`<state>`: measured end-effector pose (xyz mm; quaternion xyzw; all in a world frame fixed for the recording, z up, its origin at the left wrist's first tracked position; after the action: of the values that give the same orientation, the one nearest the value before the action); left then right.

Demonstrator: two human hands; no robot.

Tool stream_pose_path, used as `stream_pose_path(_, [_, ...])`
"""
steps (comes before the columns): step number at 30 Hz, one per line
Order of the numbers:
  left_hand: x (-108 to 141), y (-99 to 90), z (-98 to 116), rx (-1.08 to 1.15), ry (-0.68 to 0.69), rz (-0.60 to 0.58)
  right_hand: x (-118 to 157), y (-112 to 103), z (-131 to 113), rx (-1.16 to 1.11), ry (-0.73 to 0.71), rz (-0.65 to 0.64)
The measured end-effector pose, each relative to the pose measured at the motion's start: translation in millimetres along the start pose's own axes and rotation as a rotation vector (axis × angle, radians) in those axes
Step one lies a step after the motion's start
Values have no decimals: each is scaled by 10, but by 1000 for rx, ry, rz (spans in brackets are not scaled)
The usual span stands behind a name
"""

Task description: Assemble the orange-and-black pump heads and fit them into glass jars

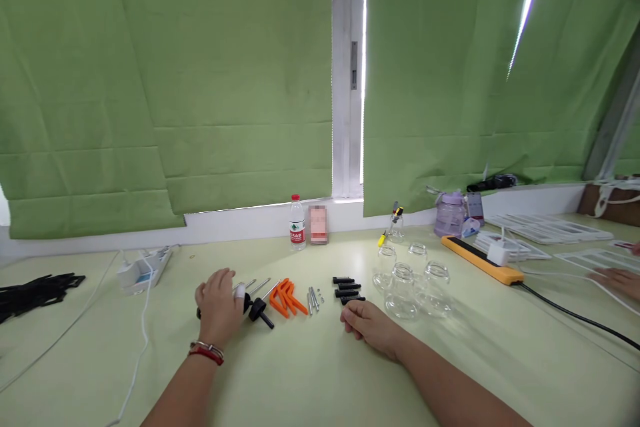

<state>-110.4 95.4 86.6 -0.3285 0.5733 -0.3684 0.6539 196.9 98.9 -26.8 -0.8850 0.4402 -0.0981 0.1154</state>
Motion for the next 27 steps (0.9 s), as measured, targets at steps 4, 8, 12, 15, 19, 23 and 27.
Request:
stream_pose_path(4, [296,-120,814,52,411,38,-8,1,1,29,-1,-8])
stream_pose_path(8, [726,64,1545,90,841,-262,0,-18,-56,157,-17,6])
stream_pose_path(12, [952,261,1786,133,973,-517,25,-24,-145,240,-51,25])
stream_pose_path(15, [947,383,1756,132,943,-609,35,-6,-171,253,-53,15])
stream_pose_path(19, [889,425,1676,140,880,-622,37,-5,-165,255,-48,18])
stream_pose_path(23, [840,363,1636,152,880,-587,40,-3,-174,261,-44,16])
stream_pose_path(27, [553,217,1328,165,730,-373,51,-12,-195,278,-26,20])
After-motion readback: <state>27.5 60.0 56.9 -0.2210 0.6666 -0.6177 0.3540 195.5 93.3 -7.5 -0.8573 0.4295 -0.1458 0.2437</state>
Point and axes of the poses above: each hand's wrist, its own x-axis away from the middle knuckle, its own y-axis out of the palm, z = x × y, the point moved 10 cm from there along -x, towards the middle knuckle, and after that the axes turned 15 degrees about -z, right-handed, at the moved point
